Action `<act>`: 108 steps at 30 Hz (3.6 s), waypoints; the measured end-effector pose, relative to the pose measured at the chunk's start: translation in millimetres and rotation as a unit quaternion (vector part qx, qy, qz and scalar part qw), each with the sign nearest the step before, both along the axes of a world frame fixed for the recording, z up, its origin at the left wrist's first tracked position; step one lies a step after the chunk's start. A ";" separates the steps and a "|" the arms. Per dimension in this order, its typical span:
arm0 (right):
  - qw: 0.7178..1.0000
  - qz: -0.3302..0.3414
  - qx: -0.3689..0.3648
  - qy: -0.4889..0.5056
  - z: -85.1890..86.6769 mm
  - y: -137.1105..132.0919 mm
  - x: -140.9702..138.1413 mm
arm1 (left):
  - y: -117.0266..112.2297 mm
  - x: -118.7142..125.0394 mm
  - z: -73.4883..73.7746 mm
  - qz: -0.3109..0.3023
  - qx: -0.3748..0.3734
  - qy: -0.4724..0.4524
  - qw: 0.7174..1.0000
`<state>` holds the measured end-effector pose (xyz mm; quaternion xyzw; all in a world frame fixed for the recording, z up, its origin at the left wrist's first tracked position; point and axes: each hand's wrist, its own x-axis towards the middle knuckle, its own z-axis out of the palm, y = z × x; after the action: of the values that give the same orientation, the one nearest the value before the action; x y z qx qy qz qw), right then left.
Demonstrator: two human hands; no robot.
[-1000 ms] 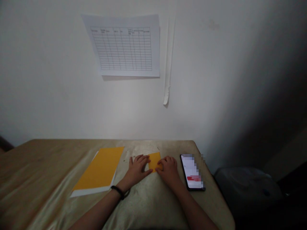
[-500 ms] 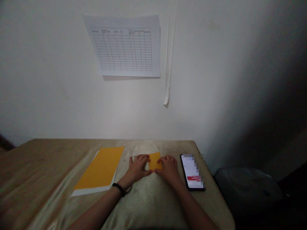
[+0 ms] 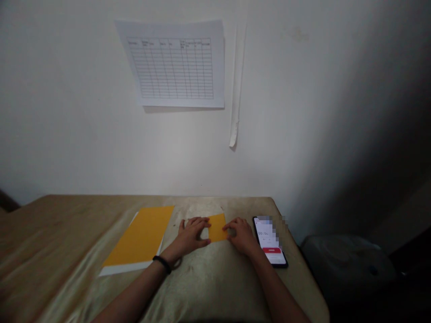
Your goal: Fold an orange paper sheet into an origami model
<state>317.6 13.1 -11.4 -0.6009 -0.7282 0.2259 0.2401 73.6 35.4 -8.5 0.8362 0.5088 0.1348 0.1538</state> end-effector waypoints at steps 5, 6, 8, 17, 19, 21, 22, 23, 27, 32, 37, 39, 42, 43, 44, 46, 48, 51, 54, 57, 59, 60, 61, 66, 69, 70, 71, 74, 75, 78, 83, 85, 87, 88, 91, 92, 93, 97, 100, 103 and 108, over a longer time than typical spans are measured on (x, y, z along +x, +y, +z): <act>1.000 -0.003 -0.001 -0.009 2.8 -2.1 -0.9 | -3.3 1.5 3.7 0.005 -0.003 0.007 1.000; 1.000 -0.004 0.000 -0.011 3.8 -3.0 -1.8 | -4.4 2.2 4.5 0.008 -0.001 0.007 1.000; 1.000 -0.009 0.007 -0.014 5.5 -4.9 -4.7 | -6.8 3.9 5.4 0.011 0.004 0.009 1.000; 0.996 -0.050 0.051 -0.062 -1.2 -6.0 -21.5 | -11.5 14.0 -2.2 0.037 0.070 0.012 0.997; 0.995 -0.051 0.046 -0.067 -2.5 -4.5 -22.2 | -10.8 15.5 -3.8 0.044 0.066 0.013 0.997; 0.995 -0.054 0.039 -0.071 -3.1 -2.9 -22.6 | -9.9 16.4 -4.9 0.050 0.058 0.014 0.997; 0.995 -0.055 0.035 -0.072 -3.2 -2.1 -22.9 | -9.5 16.5 -5.4 0.052 0.054 0.014 0.997; 0.995 -0.056 0.031 -0.073 -3.1 -1.4 -23.1 | -9.1 16.5 -5.7 0.052 0.051 0.014 0.997; 0.997 -0.054 0.020 -0.055 -2.8 0.0 -21.4 | -7.4 14.4 -5.6 0.046 0.039 0.010 0.998; 0.999 -0.030 0.009 -0.017 -3.6 1.6 -9.1 | -3.8 7.0 -2.4 0.026 0.007 0.010 1.000; 1.000 0.005 -0.001 0.020 -5.8 4.9 4.4 | -1.5 0.6 -1.8 0.012 -0.019 0.006 1.000; 1.000 0.012 -0.006 0.022 -5.6 5.3 6.9 | -1.3 0.1 -2.0 0.011 -0.019 0.003 1.000; 1.000 0.018 -0.010 0.019 -4.1 4.4 7.6 | -1.8 0.5 -0.9 0.011 -0.019 0.007 1.000; 1.000 0.019 -0.010 0.015 -3.4 3.8 7.3 | -2.4 0.8 0.0 0.009 -0.017 0.009 1.000; 1.000 0.020 -0.007 0.011 -2.9 3.1 6.6 | -3.2 1.1 1.0 0.007 -0.013 0.011 1.000; 1.000 0.018 0.002 0.001 -1.9 1.4 4.5 | -5.3 2.1 2.8 0.003 0.001 0.014 1.000; 1.000 0.011 0.012 -0.005 -1.4 -0.5 1.2 | -7.7 3.9 3.5 0.004 0.017 0.017 1.000; 1.000 -0.005 0.025 -0.017 -1.5 -2.8 -5.4 | -9.9 7.8 1.3 0.010 0.053 0.015 0.998; 0.998 -0.027 0.045 -0.034 -2.6 -3.9 -12.7 | -10.2 11.4 -3.0 0.013 0.094 0.013 0.995; 0.996 -0.044 0.060 -0.054 -4.1 -3.9 -18.3 | -9.9 13.3 -5.9 0.014 0.117 0.013 0.993; 0.995 -0.051 0.063 -0.062 -4.8 -3.7 -20.7 | -9.6 14.0 -6.7 0.016 0.121 0.011 0.992; 0.995 -0.053 0.062 -0.064 -5.0 -3.6 -21.5 | -9.4 14.2 -6.9 0.018 0.120 0.010 0.993; 0.995 -0.054 0.062 -0.063 -5.0 -3.5 -22.1 | -9.1 14.5 -6.9 0.020 0.117 0.009 0.993; 0.996 -0.051 0.053 -0.049 -4.5 -2.5 -21.4 | -6.5 13.8 -6.1 0.023 0.082 0.009 0.996; 0.998 -0.046 0.038 -0.028 -4.6 -0.7 -17.1 | -4.3 10.0 -3.6 0.019 0.054 0.005 0.998; 0.998 -0.043 0.032 -0.021 -4.8 0.1 -15.0 | -3.5 8.1 -2.4 0.018 0.045 0.004 0.999; 0.999 -0.040 0.027 -0.014 -5.1 0.9 -12.7 | -2.6 6.2 -1.2 0.014 0.034 0.004 0.999; 0.999 -0.025 0.024 0.007 -6.6 3.4 -5.6 | 0.0 0.8 1.4 0.003 0.008 -0.001 1.000; 0.999 -0.020 0.022 0.013 -7.1 4.2 -3.5 | 0.6 -0.5 1.9 0.002 0.003 -0.002 1.000; 1.000 -0.008 0.014 0.026 -8.5 6.1 1.4 | 0.8 -2.8 2.2 0.001 -0.005 -0.003 1.000; 0.999 0.001 0.010 0.032 -9.6 6.8 3.8 | -1.7 -3.4 3.1 0.000 -0.006 -0.002 1.000; 0.999 0.000 0.013 0.032 -10.0 6.1 3.7 | -2.3 -3.3 3.5 0.000 -0.002 -0.002 1.000; 0.999 0.002 0.016 0.030 -10.7 5.2 3.7 | -2.8 -2.8 3.3 0.000 0.003 -0.003 1.000; 0.999 0.004 0.017 0.029 -11.1 4.8 3.8 | -3.2 -2.2 3.0 0.000 0.007 -0.004 1.000; 0.999 0.008 0.028 0.028 -12.4 4.3 3.9 | -5.4 0.6 1.2 0.004 0.026 -0.010 1.000; 0.999 0.006 0.034 0.029 -12.7 4.4 3.9 | -6.2 1.8 0.3 0.005 0.034 -0.011 0.999; 0.999 0.002 0.041 0.031 -12.8 4.5 3.6 | -6.9 2.9 -0.8 0.006 0.043 -0.011 0.999; 0.998 -0.016 0.055 0.028 -11.2 4.0 1.8 | -7.5 5.3 -4.8 0.010 0.060 -0.011 0.998; 0.998 -0.018 0.059 0.020 -9.1 1.6 0.1 | -6.8 4.5 -6.0 0.008 0.058 -0.016 0.998; 0.998 -0.017 0.065 0.016 -7.6 -0.8 -1.1 | -7.1 3.6 -4.8 0.004 0.061 -0.033 0.998; 0.997 -0.019 0.069 0.021 -7.3 -1.3 -1.3 | -9.4 4.0 -0.8 0.008 0.069 -0.062 0.996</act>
<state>316.3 11.8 -18.7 -0.5918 -0.7255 0.1830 0.3000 77.6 26.0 -9.3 0.8309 0.4941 0.2226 0.1259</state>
